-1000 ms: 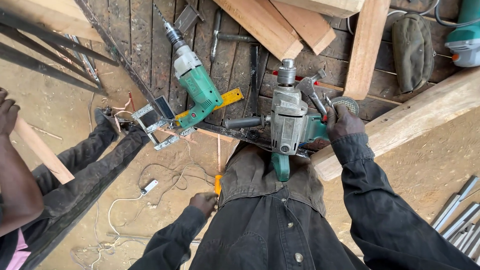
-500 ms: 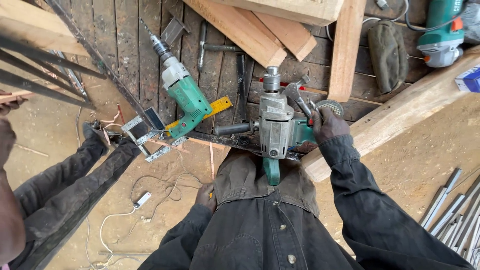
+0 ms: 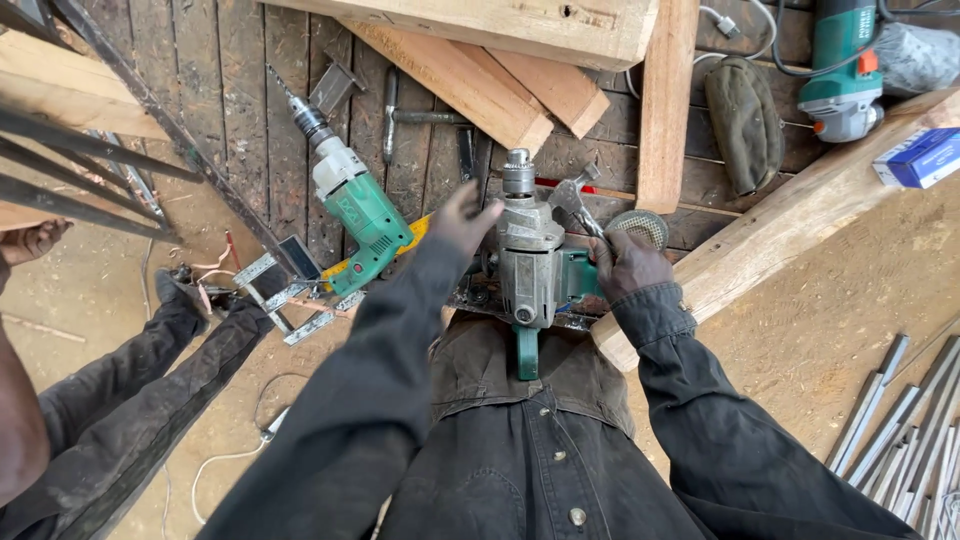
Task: The person is using a hammer to align a metal piece and adjusting the chuck of a power drill on a fabrication floor.
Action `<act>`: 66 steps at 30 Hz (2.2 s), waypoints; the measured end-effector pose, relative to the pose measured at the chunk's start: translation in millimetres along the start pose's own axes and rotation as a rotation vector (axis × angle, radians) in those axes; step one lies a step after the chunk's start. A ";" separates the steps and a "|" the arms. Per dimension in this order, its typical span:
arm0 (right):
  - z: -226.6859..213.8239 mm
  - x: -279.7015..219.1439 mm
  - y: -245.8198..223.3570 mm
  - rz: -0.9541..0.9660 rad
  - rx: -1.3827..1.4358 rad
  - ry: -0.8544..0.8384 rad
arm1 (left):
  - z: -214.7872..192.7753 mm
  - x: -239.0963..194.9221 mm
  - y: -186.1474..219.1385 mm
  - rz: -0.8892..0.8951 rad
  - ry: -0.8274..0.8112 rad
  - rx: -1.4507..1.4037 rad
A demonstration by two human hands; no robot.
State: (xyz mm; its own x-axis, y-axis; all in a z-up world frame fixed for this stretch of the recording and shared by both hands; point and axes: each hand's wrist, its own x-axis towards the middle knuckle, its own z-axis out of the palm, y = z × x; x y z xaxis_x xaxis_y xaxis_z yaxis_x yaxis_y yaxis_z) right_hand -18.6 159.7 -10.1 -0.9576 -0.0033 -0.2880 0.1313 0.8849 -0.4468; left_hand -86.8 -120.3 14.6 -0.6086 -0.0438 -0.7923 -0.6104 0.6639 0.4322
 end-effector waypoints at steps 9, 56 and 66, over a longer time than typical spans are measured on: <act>19.0 21.3 32.1 0.212 0.548 0.134 | 121.6 103.4 4.3 -0.109 0.185 -0.776; 11.9 107.9 -62.5 0.094 0.774 -0.459 | 156.2 101.1 -62.3 0.241 -0.205 -1.334; 15.3 97.5 -47.2 0.091 0.901 -0.416 | 168.2 111.7 -81.9 0.198 -0.236 -1.470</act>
State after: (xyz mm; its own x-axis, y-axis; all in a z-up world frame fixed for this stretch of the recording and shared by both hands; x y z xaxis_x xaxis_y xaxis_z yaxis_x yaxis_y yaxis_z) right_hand -114.2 110.5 -30.1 -0.7906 -0.2684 -0.5504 0.5108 0.2067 -0.8345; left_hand -19.5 -54.0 -181.8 -0.7336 0.1677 -0.6586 -0.5683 -0.6828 0.4591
